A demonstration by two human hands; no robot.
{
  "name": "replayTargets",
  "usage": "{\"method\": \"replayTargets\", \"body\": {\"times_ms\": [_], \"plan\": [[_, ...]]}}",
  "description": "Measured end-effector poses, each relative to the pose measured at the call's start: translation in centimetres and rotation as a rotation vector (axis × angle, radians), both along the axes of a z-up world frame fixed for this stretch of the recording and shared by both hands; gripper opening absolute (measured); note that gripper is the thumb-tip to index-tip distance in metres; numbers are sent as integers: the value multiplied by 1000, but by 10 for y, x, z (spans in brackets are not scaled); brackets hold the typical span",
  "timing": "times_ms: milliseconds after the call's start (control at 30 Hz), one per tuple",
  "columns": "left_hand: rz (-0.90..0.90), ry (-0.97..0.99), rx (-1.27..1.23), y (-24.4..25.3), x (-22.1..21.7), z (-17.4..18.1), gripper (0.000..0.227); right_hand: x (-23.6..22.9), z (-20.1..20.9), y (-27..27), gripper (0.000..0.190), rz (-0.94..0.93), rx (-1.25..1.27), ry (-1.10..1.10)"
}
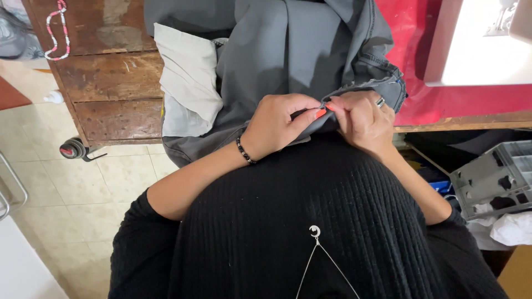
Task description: Trimming loose threads from a grey garment using small hand snips on a sewing floor
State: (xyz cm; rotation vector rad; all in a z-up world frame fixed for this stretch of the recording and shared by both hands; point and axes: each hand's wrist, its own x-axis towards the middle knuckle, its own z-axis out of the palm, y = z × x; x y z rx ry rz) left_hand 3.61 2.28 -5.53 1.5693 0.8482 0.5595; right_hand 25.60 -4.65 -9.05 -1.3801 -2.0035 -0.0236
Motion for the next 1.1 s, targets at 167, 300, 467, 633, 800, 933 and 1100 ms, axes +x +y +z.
{"method": "replayTargets", "body": {"times_ms": [167, 300, 467, 633, 800, 933, 1100], "plan": [[35, 34, -23, -1, -1, 10, 18, -5, 12, 2, 17, 17, -108, 273], [47, 17, -75, 0, 0, 10, 25, -3, 4, -1, 16, -7, -197, 430], [16, -16, -81, 5, 0, 4, 22, 0, -3, -3, 17, -15, -255, 542], [-88, -57, -135, 14, -6, -6, 19, 4, -3, 0, 19, 9, -321, 607], [-133, -137, -214, 17, -8, -12, 20, 1, -11, 0, 21, 25, -360, 694], [-159, -168, -234, 18, -6, -21, 20, 2, -12, 6, 18, 98, -400, 739], [-154, -122, -142, 25, -9, 3, 19, 9, -4, 9, 18, 126, -387, 704]]}}
